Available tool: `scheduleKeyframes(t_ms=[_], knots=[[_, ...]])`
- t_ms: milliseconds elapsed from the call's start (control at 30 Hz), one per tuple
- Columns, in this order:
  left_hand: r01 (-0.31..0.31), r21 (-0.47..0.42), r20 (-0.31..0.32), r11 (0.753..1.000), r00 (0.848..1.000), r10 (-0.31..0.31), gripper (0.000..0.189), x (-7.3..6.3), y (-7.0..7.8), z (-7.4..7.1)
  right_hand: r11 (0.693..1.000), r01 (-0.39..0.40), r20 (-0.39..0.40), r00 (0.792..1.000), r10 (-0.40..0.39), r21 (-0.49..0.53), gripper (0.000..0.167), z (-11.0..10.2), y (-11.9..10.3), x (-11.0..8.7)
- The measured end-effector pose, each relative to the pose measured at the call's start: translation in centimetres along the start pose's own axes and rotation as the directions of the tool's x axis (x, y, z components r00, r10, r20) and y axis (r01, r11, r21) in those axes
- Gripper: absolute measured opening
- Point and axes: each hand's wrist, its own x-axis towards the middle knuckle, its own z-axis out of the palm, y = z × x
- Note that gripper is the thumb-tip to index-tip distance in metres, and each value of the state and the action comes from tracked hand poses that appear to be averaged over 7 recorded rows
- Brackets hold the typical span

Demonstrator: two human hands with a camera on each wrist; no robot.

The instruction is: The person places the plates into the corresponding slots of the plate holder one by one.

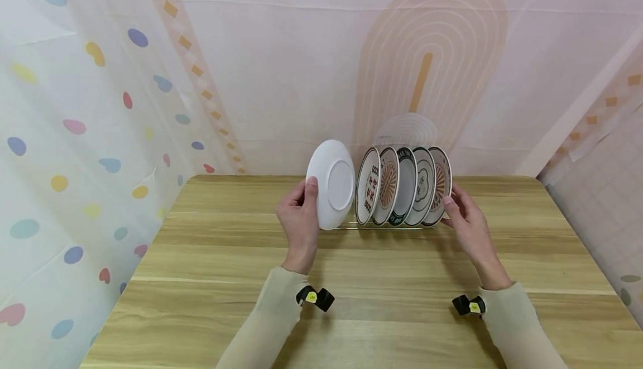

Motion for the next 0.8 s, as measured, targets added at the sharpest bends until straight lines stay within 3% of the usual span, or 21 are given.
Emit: scheduleKeyframes(t_ms=[367,800], knots=[[0.021,0.019,0.023,1.000,1.000,-0.021,0.021,-0.5,-1.5,1.1,0.999,-0.027,0.002,1.000,0.027,0.022,0.058,-0.1,-0.2,0.0],[0.134,0.037,0.069,0.990,0.988,-0.136,0.022,-1.3,-2.5,2.3,1.000,-0.025,-0.003,1.000,0.025,0.006,0.058,0.0,-0.1,0.0]])
